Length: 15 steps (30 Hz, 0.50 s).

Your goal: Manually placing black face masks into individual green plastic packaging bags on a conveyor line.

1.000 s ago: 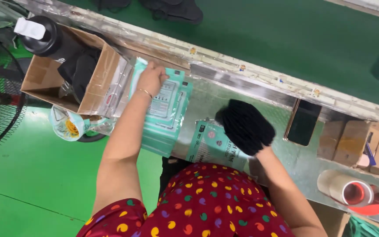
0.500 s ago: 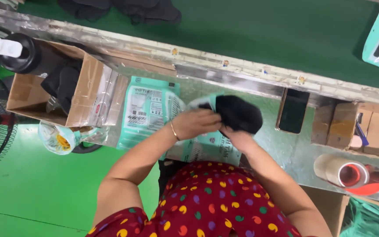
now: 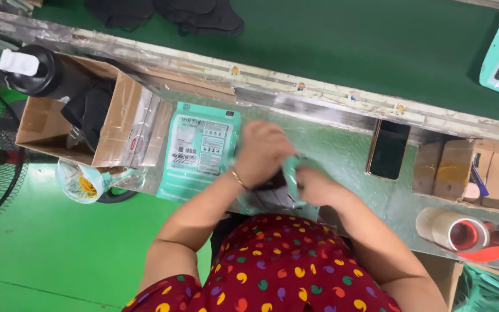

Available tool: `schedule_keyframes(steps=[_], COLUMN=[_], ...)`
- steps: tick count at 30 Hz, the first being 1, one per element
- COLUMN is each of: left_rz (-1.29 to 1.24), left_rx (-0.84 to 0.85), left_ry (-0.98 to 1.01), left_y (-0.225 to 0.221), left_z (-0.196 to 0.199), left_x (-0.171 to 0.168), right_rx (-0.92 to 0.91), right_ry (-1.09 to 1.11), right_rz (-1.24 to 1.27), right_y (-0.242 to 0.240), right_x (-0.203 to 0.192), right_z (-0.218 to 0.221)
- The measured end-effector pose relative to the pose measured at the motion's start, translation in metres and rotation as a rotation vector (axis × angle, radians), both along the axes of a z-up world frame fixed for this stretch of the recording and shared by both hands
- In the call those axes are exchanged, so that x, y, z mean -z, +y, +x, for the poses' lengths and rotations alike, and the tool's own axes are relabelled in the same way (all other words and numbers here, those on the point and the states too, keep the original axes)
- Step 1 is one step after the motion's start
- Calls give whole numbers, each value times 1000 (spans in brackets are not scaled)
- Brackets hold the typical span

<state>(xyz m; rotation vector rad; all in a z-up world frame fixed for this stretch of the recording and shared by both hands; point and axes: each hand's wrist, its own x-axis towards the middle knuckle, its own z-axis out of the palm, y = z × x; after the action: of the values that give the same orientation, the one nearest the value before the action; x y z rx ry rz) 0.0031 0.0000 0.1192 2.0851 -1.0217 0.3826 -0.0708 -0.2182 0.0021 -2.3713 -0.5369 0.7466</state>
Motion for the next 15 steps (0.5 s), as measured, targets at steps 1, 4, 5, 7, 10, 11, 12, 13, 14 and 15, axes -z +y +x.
schedule_keyframes(steps=[1,4,5,7,10,11,12,13,14,15], left_rz=[-1,94,128,165,59,70,81,82,93,101], left_rx=[2,-6,-153,-303,77,124,170,172,161,146], left_ry=[-1,-94,59,213,310,281,252,255,251,248], left_y=[-2,0,4,14,18,16,15,14,13,12], left_z=[2,11,18,27,13,12,11,9,6,3], left_x=[6,28,38,35,16,18,19,15,10,6], right_rx=[2,284,235,180,613,513,403,405,525,629], right_ry=[-1,21,-76,-170,-310,-360,-403,-401,-253,-97], right_rz=[-1,199,408,622,420,615,808,808,682,551], right_y=[7,12,2,-4,6,12,17,13,10,6], right_x=[-14,-43,-43,-49,-74,-89,-104,-82,-60,-37], right_z=[1,2,3,7,0,8,15,12,9,6])
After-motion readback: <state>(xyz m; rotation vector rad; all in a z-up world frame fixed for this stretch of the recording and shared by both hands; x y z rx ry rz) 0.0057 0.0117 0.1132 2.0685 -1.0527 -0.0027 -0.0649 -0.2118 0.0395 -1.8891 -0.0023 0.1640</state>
